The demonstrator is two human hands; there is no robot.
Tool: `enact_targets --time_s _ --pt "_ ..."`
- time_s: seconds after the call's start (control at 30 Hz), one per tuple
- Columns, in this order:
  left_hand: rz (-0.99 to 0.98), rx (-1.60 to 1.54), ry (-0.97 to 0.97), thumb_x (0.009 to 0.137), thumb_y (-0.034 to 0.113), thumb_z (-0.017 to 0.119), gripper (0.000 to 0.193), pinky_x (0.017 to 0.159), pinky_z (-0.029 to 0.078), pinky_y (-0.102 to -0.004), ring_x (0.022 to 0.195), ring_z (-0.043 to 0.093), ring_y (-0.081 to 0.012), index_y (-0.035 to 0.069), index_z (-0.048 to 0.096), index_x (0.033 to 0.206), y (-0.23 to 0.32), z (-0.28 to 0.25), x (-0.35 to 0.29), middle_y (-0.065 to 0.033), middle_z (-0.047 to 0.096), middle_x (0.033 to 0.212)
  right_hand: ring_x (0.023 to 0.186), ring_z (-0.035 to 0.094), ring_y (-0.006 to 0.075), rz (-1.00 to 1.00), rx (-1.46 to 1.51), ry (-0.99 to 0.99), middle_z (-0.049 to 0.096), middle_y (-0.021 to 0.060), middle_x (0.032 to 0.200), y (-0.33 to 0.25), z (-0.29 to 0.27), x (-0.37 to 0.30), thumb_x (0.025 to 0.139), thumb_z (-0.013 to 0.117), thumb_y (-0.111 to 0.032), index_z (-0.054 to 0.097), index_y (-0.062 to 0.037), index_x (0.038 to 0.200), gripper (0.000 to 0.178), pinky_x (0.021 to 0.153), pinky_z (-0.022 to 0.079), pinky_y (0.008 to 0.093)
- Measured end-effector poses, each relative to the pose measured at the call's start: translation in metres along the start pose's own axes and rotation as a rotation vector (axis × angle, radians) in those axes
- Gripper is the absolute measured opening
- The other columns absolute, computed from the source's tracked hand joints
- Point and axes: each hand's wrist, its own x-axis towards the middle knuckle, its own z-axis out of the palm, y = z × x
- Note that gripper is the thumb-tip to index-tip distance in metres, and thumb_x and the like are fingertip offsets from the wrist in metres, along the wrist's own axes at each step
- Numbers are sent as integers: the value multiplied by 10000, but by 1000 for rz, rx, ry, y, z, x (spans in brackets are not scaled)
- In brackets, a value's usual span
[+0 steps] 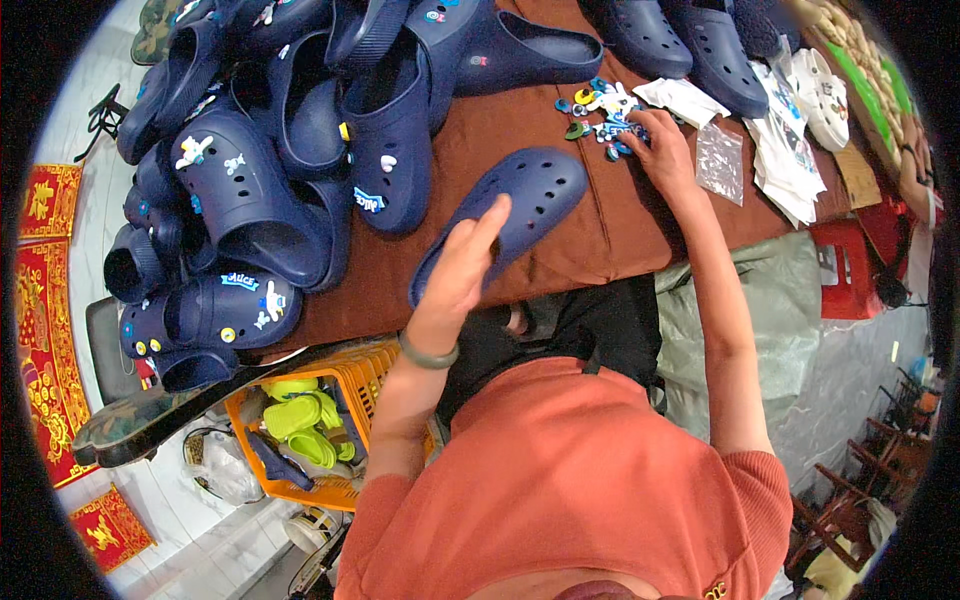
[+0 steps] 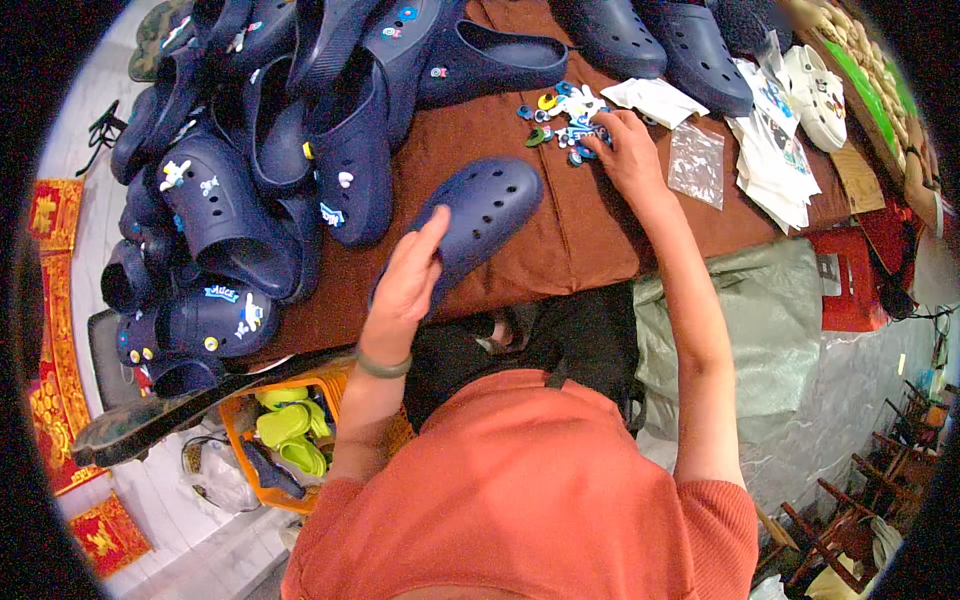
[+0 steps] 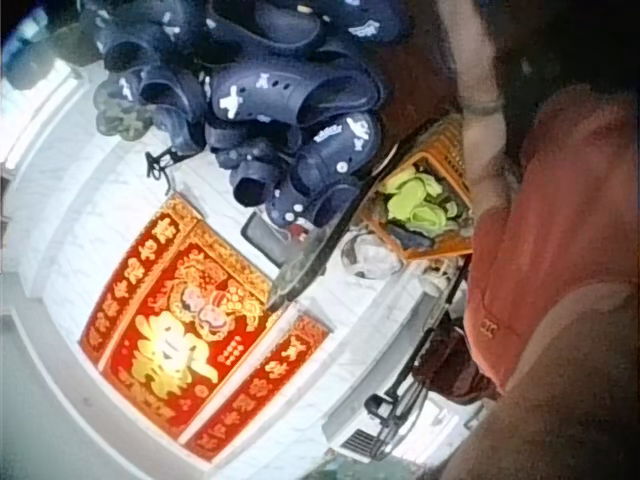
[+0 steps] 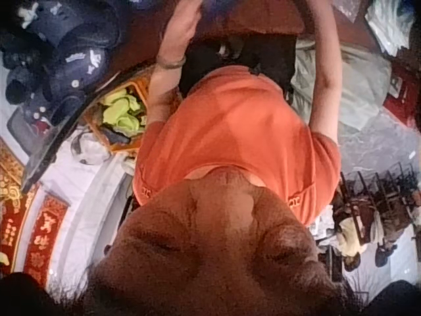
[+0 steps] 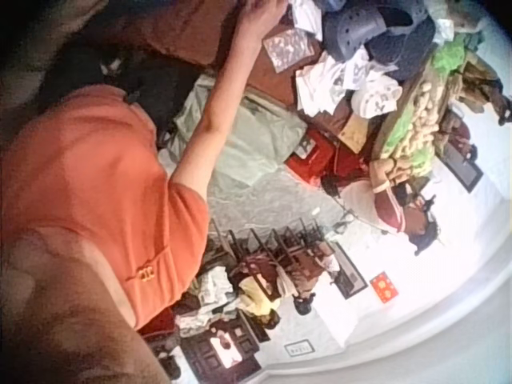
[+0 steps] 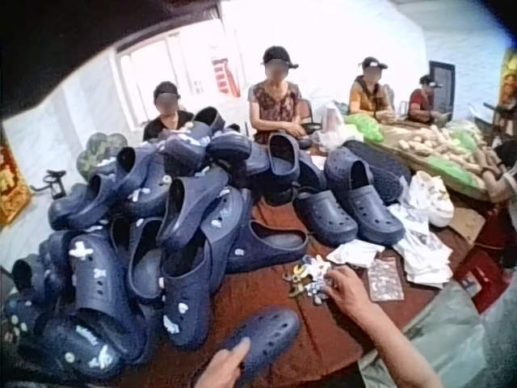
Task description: Decorating blue clogs by inserting small plastic charms into the holes on the shoe uppers.
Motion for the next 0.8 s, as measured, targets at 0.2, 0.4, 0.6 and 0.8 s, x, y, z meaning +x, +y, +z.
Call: enact_targets --time_s 0.2,0.4,0.6,0.8 --pt "-161 -79 134 851 196 624 148 716 431 -269 754 561 -113 55 621 806 -31 -4 21 -12 608 799 924 596 290 -117 -85 52 618 125 1011 -7 -18 -8 792 716 -156 630 -33 1010 264 778 480 365" --pt "-189 -247 51 870 172 583 241 874 451 -305 941 605 -154 -16 628 1014 -18 5 27 -85 643 1008 829 616 222 237 112 -84 649 105 953 -5 -28 -20 821 695 -153 648 -39 998 216 751 475 321" --pt "-296 -439 -10 848 140 595 206 905 432 -318 940 583 -158 -34 640 948 -33 -3 44 -64 625 958 943 548 354 -39 -83 -23 627 152 992 -4 -28 19 844 644 -234 642 -62 1063 278 863 430 422" --pt "-265 -16 -107 807 90 601 92 754 439 -286 829 571 -140 3 628 823 -16 -7 15 -46 603 880 1003 521 359 -247 -198 -137 598 131 1061 1 5 56 772 688 -155 619 -91 1063 306 868 445 426"
